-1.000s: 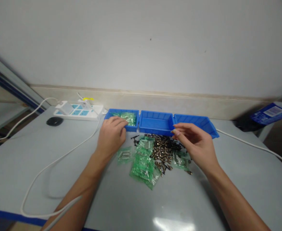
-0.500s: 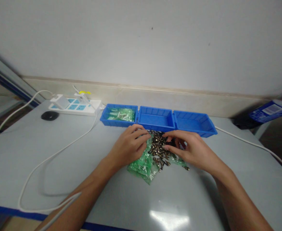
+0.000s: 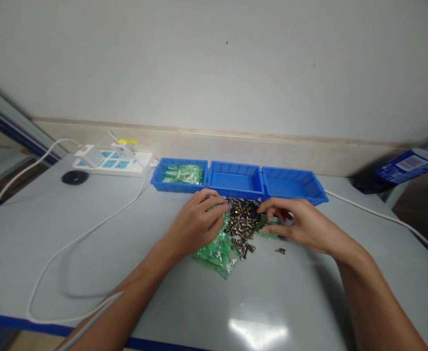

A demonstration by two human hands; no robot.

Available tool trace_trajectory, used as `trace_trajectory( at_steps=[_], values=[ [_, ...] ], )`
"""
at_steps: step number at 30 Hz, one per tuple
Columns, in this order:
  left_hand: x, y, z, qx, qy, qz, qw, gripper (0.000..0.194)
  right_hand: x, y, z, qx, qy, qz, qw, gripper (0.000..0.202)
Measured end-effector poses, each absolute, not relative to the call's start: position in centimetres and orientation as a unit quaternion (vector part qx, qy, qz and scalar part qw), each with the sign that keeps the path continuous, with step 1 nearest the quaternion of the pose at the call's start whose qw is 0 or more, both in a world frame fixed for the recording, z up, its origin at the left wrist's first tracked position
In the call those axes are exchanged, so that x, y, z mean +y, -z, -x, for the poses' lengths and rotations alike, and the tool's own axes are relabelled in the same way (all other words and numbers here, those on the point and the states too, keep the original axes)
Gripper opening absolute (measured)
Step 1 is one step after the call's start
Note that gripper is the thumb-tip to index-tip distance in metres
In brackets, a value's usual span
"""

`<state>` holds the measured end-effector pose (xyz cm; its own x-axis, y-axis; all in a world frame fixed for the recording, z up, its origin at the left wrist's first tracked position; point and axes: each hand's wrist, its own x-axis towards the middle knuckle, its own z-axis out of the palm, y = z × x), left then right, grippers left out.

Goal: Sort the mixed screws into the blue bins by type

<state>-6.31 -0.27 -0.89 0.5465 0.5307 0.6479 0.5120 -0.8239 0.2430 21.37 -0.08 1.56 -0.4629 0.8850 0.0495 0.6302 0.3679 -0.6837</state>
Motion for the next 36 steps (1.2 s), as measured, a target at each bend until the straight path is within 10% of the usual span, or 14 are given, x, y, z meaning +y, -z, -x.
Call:
trace_trajectory(
  at_steps=[14,23,36],
  values=[
    [-1.3,-0.7,6.3,0.371,-0.501,-0.668,0.406,0.028,-1.8,-1.9,-14.3,-0.549,-0.558,0.414,0.464,0.022],
    [1.9,-1.1,12.5,0.496,-0.494,-0.704,-0.119,0.015,-1.9,-0.7,-13.6,-0.560,-0.526,0.431,0.472,0.028],
    [1.4,-0.6,12.1,0.460,-0.397,-0.786,-0.109,0.024,-1.7,1.0,-12.4,-0.796,-0.174,0.467,0.343,0.031]
  ],
)
